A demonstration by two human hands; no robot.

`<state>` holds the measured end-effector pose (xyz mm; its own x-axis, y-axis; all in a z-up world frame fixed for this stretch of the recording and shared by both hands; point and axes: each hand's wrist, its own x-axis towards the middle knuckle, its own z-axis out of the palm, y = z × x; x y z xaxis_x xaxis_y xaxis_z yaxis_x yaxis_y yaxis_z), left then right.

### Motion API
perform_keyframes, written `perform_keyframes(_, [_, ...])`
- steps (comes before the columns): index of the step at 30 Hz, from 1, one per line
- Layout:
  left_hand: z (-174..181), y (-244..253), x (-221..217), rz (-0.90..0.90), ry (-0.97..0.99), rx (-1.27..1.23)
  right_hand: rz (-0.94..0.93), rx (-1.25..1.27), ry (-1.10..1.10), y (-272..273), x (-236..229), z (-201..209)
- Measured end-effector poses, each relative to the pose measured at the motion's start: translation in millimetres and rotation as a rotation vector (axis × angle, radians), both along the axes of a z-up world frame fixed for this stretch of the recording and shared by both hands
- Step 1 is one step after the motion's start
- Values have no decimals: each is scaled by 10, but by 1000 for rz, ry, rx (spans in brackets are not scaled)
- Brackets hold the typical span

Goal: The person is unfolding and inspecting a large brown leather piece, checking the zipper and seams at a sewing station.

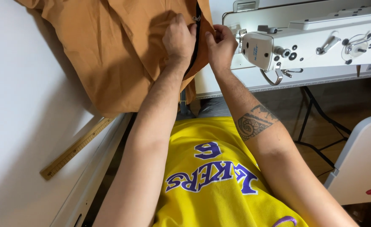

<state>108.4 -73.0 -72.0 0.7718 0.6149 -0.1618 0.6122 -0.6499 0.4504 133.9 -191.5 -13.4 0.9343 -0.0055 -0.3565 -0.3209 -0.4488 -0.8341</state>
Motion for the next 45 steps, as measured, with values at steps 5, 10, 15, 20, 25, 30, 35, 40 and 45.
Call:
perform_keyframes(5, [-142, 55, -122, 9, -101, -15, 9, 33, -8, -39, -18, 24])
perform_keyframes(10, [115, 159, -238, -2, -438, -133, 11, 20, -41, -36, 0, 100])
perform_keyframes(15, [575, 265, -385, 72, -628, -346, 55, 51, -285, 53, 0, 21])
perform_keyframes(20, [635, 378, -445, 244, -544, -543, 65, 132, -313, 258, -81, 30])
perform_keyframes(25, [647, 443, -430, 351, -532, -640, 152, 70, -317, 423, -180, 52])
perform_keyframes(30, [510, 493, -447, 354, -543, -586, 155, -13, -330, 559, -279, 84])
perform_keyframes(35, [420, 580, -480, 388, -519, -591, 177, -101, -286, 645, -493, -15])
perform_keyframes(40, [377, 629, -480, 425, -495, -561, 206, -136, -285, 712, -589, -52])
perform_keyframes(45, [180, 689, -563, 516, -494, -503, 232, -152, -262, 776, -611, -278])
